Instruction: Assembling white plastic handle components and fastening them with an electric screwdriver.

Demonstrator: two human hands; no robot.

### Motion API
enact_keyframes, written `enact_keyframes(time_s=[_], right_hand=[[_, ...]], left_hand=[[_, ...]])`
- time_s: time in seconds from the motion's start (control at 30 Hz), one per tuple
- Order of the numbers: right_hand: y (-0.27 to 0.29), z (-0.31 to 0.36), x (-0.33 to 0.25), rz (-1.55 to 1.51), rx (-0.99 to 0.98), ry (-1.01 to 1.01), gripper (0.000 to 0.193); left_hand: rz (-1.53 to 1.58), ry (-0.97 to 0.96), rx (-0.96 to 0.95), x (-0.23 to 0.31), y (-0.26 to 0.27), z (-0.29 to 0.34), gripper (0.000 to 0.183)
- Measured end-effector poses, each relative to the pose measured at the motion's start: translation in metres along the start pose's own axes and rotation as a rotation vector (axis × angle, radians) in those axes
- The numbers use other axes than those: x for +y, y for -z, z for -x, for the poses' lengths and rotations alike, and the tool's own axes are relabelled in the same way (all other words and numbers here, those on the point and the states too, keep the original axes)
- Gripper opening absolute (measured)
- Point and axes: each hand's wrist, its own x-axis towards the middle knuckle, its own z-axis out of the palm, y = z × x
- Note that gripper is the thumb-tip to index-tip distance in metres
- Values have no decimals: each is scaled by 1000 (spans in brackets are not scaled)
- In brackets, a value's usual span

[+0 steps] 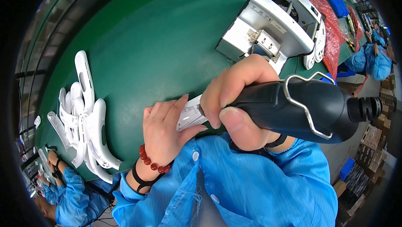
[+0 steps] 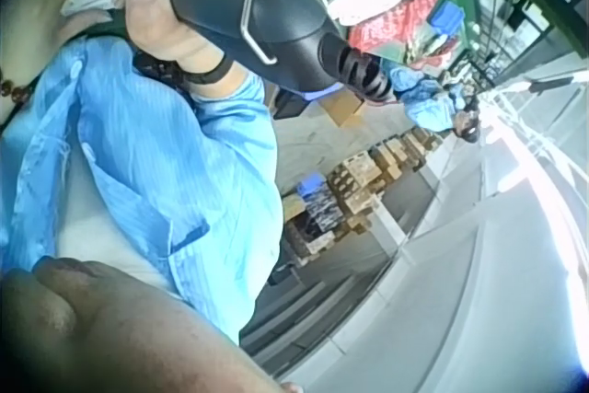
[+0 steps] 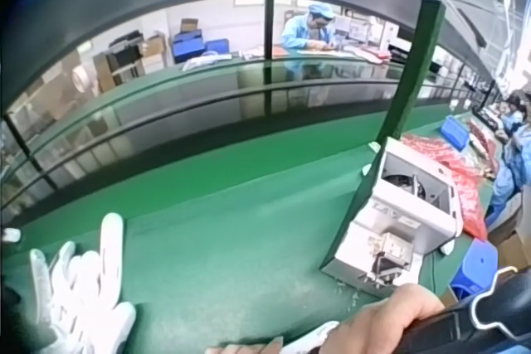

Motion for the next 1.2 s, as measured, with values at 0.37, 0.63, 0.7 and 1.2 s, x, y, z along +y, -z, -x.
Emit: enact_keyframes(time_s=[0.37,0.63,0.7,1.2], right_hand=[[2,-5,6,3,-11,-48,30],[-2,-8,10,105,-102,-33,30],[5,-18,6,119,-185,-39,30],[14,-1,-29,115,-50,352,25]], left_hand=[[14,-21,8,0,0,-4,66],[-58,-63,19,-4,0,-5,64],[-56,-33,-21,-2,4,-7,61],[-492,415,62,-134,79,-220,69]])
